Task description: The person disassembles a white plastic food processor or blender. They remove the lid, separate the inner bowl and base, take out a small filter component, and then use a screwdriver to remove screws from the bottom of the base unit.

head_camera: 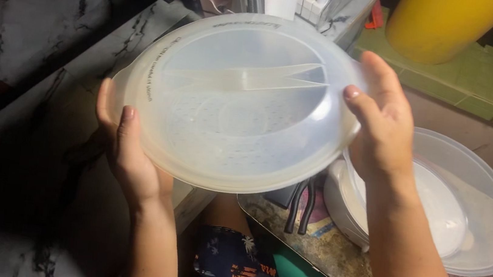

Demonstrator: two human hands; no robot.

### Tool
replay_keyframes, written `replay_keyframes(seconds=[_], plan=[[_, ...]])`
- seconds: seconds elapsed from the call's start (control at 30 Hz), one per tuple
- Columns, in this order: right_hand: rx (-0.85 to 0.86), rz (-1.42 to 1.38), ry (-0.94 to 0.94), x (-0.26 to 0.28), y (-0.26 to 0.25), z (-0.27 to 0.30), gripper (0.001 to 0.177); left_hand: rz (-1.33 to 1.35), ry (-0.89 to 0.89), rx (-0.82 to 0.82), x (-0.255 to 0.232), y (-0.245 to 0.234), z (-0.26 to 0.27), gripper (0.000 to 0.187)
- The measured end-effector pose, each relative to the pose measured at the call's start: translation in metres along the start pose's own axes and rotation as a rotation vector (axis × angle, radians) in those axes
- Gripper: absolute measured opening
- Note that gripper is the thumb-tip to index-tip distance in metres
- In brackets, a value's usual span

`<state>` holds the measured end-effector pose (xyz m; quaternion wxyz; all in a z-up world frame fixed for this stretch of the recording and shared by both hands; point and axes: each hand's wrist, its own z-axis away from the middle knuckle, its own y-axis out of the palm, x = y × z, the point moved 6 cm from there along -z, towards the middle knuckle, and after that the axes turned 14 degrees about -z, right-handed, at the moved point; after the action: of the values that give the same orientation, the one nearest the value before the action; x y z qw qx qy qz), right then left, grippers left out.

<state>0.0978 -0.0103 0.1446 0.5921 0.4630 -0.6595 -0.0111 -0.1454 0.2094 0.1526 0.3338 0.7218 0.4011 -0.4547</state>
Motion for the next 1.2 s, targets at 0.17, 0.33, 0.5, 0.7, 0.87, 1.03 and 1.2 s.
replay_keyframes(seconds=[0.17, 0.33, 0.5, 0.7, 0.87, 1.03, 1.2], plan=[[0.014, -0.013, 0.007, -0.021, 0.018, -0.002, 0.071, -0.142, 0.002, -0.047, 0.009, -0.017, -0.014, 0.078], [0.022, 0.013, -0.045, -0.024, 0.037, 0.012, 0.077, -0.383, -0.002, -0.246, 0.019, -0.036, -0.004, 0.086], [0.016, 0.157, -0.068, -0.034, 0.057, 0.031, 0.077, -0.527, 0.425, -0.133, 0.001, -0.012, 0.079, 0.079], [0.178, 0.253, -0.072, -0.048, 0.077, 0.039, 0.088, -0.485, 0.560, 0.363, 0.001, 0.036, 0.171, 0.052], [0.358, 0.228, 0.055, -0.042, 0.071, 0.049, 0.093, -0.526, 0.489, 0.504, 0.019, 0.070, 0.143, 0.031], [0.294, 0.595, -0.024, -0.015, 0.022, 0.070, 0.079, -0.552, 0.473, 0.601, 0.029, 0.108, 0.128, 0.042], [0.121, 0.887, -0.147, 0.020, -0.050, 0.104, 0.061, -0.499, 0.399, 0.784, 0.051, 0.168, 0.148, 0.048]])
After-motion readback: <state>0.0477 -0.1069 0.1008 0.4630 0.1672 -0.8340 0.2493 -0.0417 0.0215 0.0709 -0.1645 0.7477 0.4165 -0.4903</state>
